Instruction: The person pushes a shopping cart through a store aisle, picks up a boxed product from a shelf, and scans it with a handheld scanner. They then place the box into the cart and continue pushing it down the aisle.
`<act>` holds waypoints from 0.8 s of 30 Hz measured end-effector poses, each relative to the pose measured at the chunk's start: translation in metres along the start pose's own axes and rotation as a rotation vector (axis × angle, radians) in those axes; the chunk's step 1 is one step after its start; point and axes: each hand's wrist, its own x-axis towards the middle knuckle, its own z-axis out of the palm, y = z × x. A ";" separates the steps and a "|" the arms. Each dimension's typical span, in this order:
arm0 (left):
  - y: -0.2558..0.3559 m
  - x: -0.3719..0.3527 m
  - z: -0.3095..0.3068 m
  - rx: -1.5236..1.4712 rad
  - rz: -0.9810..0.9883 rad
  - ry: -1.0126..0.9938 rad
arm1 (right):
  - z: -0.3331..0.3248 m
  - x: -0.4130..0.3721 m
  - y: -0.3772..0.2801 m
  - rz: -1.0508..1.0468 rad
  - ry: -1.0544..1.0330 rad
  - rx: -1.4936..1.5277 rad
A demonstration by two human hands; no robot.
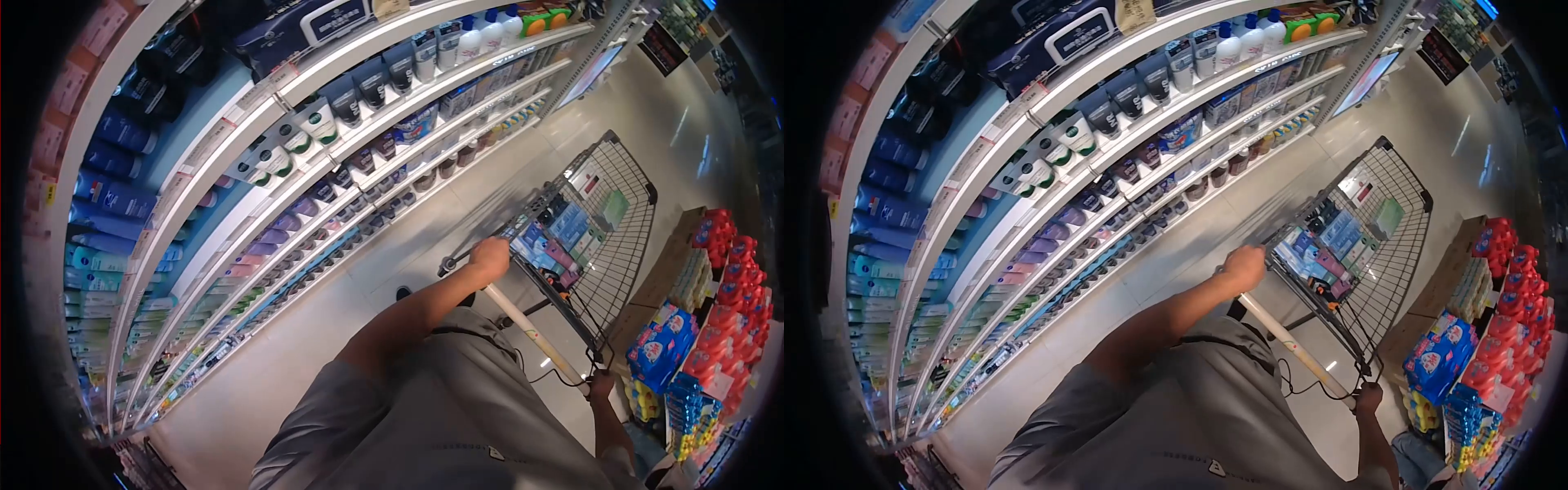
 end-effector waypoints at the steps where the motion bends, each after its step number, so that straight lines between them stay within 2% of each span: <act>1: -0.002 0.001 0.001 -0.010 -0.001 -0.006 | 0.001 0.020 0.024 -0.048 0.009 0.059; 5: -0.001 0.000 0.001 0.032 -0.005 0.001 | 0.005 0.026 0.032 -0.135 0.005 0.122; 7: -0.004 0.003 0.006 0.008 0.006 -0.016 | -0.003 0.022 0.027 -0.157 -0.063 0.100; 8: -0.004 0.004 0.007 0.009 0.009 -0.001 | -0.004 0.019 0.022 -0.098 -0.061 0.100; 16: -0.006 -0.004 0.004 0.081 0.114 0.042 | -0.003 -0.019 -0.016 -0.019 -0.009 0.091; 22: -0.008 -0.004 0.008 0.092 0.117 0.038 | -0.011 -0.006 0.010 -0.203 0.046 0.203; 24: -0.008 -0.006 0.009 0.047 0.126 0.054 | -0.015 -0.001 0.005 -0.249 0.142 0.231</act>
